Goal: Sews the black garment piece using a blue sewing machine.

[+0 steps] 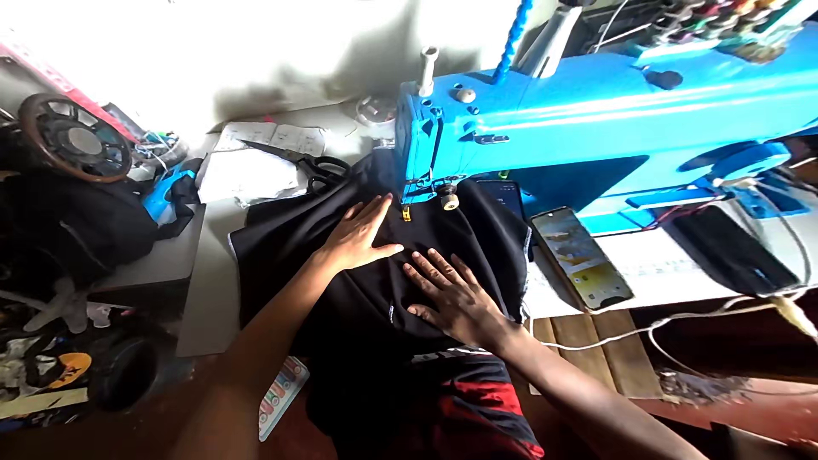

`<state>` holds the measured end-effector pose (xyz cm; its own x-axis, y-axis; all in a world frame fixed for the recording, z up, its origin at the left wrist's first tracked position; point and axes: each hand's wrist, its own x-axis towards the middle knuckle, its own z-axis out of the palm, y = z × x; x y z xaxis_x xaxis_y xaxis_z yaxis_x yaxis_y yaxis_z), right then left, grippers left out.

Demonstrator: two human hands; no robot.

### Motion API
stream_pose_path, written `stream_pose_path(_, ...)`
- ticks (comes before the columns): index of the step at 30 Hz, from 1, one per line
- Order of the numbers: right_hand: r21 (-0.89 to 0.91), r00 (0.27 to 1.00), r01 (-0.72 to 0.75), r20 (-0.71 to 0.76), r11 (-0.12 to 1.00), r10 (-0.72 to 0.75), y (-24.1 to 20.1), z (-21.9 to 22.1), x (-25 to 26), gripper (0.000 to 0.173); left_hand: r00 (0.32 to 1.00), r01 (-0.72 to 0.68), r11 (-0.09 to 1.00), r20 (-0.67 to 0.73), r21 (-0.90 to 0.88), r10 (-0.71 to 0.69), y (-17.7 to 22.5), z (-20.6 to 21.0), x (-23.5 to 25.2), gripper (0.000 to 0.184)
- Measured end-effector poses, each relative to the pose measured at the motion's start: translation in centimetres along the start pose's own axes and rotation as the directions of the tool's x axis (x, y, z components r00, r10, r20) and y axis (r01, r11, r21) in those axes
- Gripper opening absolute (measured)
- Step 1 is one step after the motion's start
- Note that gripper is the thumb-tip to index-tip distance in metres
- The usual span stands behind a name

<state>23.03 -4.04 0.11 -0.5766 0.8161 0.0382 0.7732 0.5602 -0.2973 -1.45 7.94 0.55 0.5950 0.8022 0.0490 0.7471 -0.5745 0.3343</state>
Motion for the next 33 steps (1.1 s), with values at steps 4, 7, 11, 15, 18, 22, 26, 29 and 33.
stream_pose_path(4,-0.001,0.999,0.04,-0.035,0.999,-0.041,0.1,0.0,0.1,0.071,0.999,-0.021,0.999,-0.037,0.026,0.022,-0.3,0.1,0.2,0.093)
stream_pose_path(7,0.001,0.996,0.066,-0.056,0.998,-0.066,0.3,0.0,0.1,0.071,0.988,-0.094,0.996,-0.127,-0.009,0.092,-0.6,0.4,0.0,0.074)
stream_pose_path(11,-0.001,0.995,0.069,-0.078,0.998,-0.069,0.4,0.2,0.1,0.071,0.928,-0.259,0.963,-0.258,0.079,0.27,-0.6,0.7,-0.9,0.042)
stream_pose_path(15,0.001,0.995,0.062,-0.077,0.998,-0.062,0.3,0.2,0.0,0.071,0.869,-0.37,0.924,-0.316,0.094,0.38,-1.3,1.0,-1.5,0.034)
stream_pose_path(18,0.013,0.995,0.063,-0.081,0.998,-0.061,0.3,0.2,0.0,0.07,0.856,-0.395,0.916,-0.333,0.071,0.395,-1.5,1.1,-1.6,0.033)
stream_pose_path(22,0.015,0.993,0.069,-0.099,0.998,-0.067,0.2,0.1,0.0,0.069,0.867,-0.381,0.923,-0.325,0.058,0.378,-1.4,0.9,-1.4,0.031)
stream_pose_path(26,0.007,0.993,0.069,-0.101,0.998,-0.068,0.3,0.3,-0.1,0.069,0.87,-0.388,0.921,-0.311,0.049,0.383,-1.3,0.4,-0.6,0.03)
stream_pose_path(29,0.001,0.994,0.067,-0.09,0.998,-0.067,0.3,0.2,0.0,0.07,0.875,-0.394,0.919,-0.319,-0.027,0.366,-1.5,0.2,-0.1,0.026)
stream_pose_path(33,0.012,0.994,0.062,-0.09,0.998,-0.061,0.4,0.2,0.0,0.07,0.903,-0.38,0.921,-0.249,-0.086,0.349,-2.0,0.2,-0.7,0.033)
